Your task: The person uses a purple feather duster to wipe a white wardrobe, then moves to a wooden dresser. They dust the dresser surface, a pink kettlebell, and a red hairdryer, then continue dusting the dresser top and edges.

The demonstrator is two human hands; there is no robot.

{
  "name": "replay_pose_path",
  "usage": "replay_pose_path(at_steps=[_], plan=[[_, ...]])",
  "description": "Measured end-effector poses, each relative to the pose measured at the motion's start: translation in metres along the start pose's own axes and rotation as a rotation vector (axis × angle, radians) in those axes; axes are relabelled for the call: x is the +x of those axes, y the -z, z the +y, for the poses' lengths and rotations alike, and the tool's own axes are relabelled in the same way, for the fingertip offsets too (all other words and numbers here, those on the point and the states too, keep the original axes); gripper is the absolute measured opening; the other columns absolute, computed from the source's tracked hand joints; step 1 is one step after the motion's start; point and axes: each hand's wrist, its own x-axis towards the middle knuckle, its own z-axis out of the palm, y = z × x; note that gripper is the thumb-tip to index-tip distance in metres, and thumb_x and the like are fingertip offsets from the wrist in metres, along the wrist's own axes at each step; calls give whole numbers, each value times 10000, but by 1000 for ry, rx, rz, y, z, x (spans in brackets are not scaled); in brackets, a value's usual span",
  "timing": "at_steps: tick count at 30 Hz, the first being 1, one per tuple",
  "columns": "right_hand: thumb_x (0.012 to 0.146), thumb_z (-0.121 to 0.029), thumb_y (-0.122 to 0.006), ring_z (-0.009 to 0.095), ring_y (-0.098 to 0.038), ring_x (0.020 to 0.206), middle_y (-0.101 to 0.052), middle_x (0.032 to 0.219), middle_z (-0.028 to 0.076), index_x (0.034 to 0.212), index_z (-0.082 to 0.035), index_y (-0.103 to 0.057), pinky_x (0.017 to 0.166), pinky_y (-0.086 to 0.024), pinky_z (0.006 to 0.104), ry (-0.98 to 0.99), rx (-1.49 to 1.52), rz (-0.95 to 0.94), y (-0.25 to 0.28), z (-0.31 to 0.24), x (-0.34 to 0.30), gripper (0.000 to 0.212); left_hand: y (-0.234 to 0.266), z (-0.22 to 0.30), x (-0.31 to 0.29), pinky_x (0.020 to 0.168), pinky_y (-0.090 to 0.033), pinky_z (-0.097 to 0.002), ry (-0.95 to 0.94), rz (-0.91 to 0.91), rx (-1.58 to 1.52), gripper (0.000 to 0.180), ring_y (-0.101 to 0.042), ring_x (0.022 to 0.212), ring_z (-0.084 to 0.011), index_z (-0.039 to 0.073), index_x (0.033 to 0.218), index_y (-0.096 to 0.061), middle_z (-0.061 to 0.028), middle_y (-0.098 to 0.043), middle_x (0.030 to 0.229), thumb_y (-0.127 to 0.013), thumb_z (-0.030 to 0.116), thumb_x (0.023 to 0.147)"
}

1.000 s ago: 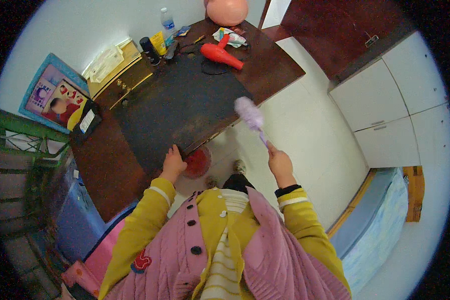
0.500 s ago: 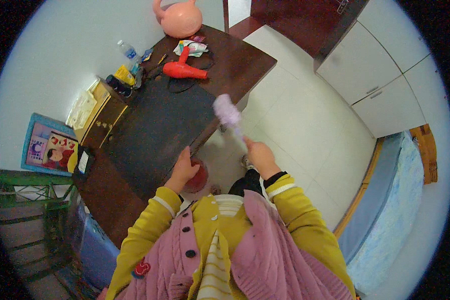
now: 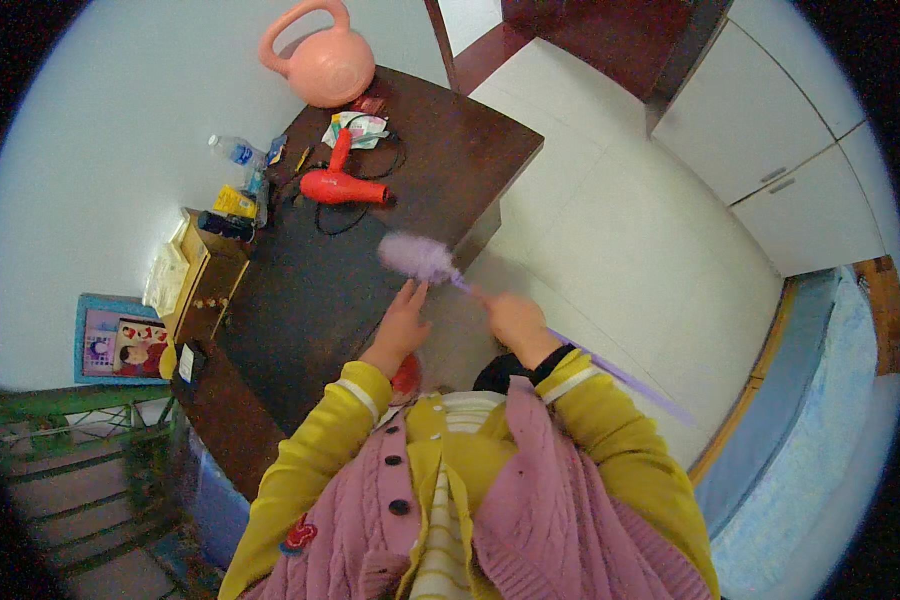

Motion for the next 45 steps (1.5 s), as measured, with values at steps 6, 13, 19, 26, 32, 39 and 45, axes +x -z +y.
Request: replay_pose_path(at_steps=[6, 13, 19, 26, 32, 39, 45], plan=[[919, -195, -522, 392, -635, 751, -658, 836, 182, 1308, -249, -608, 672, -513, 517, 146, 41, 125, 17, 44, 26, 402, 4, 24, 44, 1117, -372, -438, 54, -57, -42, 819, -382, 1369, -430, 136, 1514, -329, -248, -281, 1556, -707, 101, 788], [934, -219, -530, 397, -634, 763, -654, 834, 195, 1309, -238, -600, 693, -510, 518, 153, 110, 332, 41, 97, 52, 382, 7, 61, 86, 1111, -379, -443, 110, -46, -56, 817, -382, 1372, -425, 139, 1517, -326, -243, -254, 1570, -705, 97, 795], [947, -226, -511, 399, -641, 808, -669, 880, 199, 1318, -240, -592, 715, -514, 516, -23, 79, 255, 56, 126, 94, 379, -2, 77, 110, 1089, -409, -435, 99, -40, 3, 822, -414, 1350, -433, 147, 1518, -328, -255, -254, 1568, -705, 115, 788], [967, -196, -449, 403, -645, 813, -673, 879, 203, 1331, -201, -574, 717, -513, 522, 150, 127, 185, 69, 116, 105, 385, 3, 85, 136, 1085, -413, -444, 76, -70, 14, 814, -407, 1355, -434, 131, 1518, -324, -263, -256, 1563, -684, 103, 788], [949, -173, -462, 393, -655, 863, -688, 916, 188, 1296, -190, -600, 787, -518, 504, -199, 143, 338, 88, 138, 117, 374, 12, 84, 158, 1075, -421, -439, -10, -41, 47, 795, -434, 1321, -453, 122, 1514, -331, -274, -281, 1545, -652, 79, 788], [991, -253, -458, 406, -649, 837, -682, 924, 213, 1330, -229, -591, 723, -508, 514, -168, 104, 161, 82, 152, 100, 365, 12, 80, 187, 1104, -386, -458, -92, -33, -23, 777, -397, 1346, -465, 107, 1503, -345, -291, -313, 1520, -654, 73, 791], [974, -217, -511, 418, -630, 772, -659, 833, 229, 1357, -230, -573, 663, -495, 506, -58, 99, 98, 81, 147, 78, 388, 1, 83, 202, 1134, -351, -448, -80, -122, 15, 773, -363, 1379, -450, 83, 1496, -346, -305, -311, 1515, -655, 68, 787]])
